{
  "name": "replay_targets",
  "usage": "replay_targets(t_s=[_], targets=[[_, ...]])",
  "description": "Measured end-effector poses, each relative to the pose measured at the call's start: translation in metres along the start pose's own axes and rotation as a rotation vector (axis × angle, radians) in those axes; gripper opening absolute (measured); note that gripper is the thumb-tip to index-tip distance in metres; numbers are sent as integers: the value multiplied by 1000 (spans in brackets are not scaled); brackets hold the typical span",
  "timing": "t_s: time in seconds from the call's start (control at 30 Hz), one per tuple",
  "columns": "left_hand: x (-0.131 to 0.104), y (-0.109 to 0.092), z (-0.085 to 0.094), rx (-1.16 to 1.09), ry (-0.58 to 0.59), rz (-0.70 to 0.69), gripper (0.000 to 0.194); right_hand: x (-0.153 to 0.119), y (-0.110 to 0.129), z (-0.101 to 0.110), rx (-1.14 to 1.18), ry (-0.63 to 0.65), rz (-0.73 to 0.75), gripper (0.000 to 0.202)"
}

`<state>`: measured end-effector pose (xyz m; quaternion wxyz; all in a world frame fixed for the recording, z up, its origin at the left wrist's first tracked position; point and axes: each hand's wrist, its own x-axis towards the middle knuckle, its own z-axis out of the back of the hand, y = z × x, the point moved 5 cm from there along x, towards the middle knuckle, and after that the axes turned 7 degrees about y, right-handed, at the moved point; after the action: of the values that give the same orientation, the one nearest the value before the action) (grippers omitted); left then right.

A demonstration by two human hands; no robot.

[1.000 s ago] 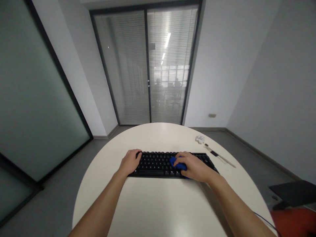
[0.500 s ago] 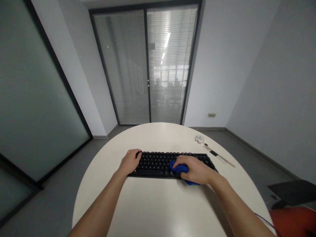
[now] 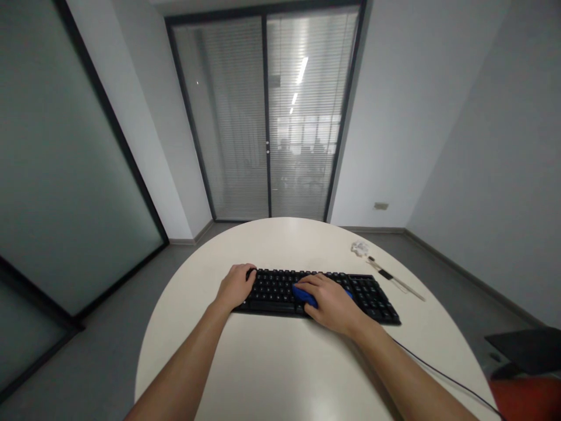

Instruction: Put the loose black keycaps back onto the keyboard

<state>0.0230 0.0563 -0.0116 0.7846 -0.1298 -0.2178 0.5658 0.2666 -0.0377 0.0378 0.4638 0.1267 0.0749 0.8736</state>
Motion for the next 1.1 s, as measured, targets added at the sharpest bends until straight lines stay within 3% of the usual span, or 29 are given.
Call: replay_targets(t_s=[0.27,0.6,0.87,1.1], targets=[[-1,-2,2,2,-11,9,30,2,25,-7,29,24,107,45],[-2,-3,2,15,-4,4,30,12,69,-40,-41,36,199,54],[-1,-1,2,3,4,-20,31,4,50,-21,-3,132,305,45],[-1,1,3,-24,15,-33,32,-5,27,2,144,192,252,43]])
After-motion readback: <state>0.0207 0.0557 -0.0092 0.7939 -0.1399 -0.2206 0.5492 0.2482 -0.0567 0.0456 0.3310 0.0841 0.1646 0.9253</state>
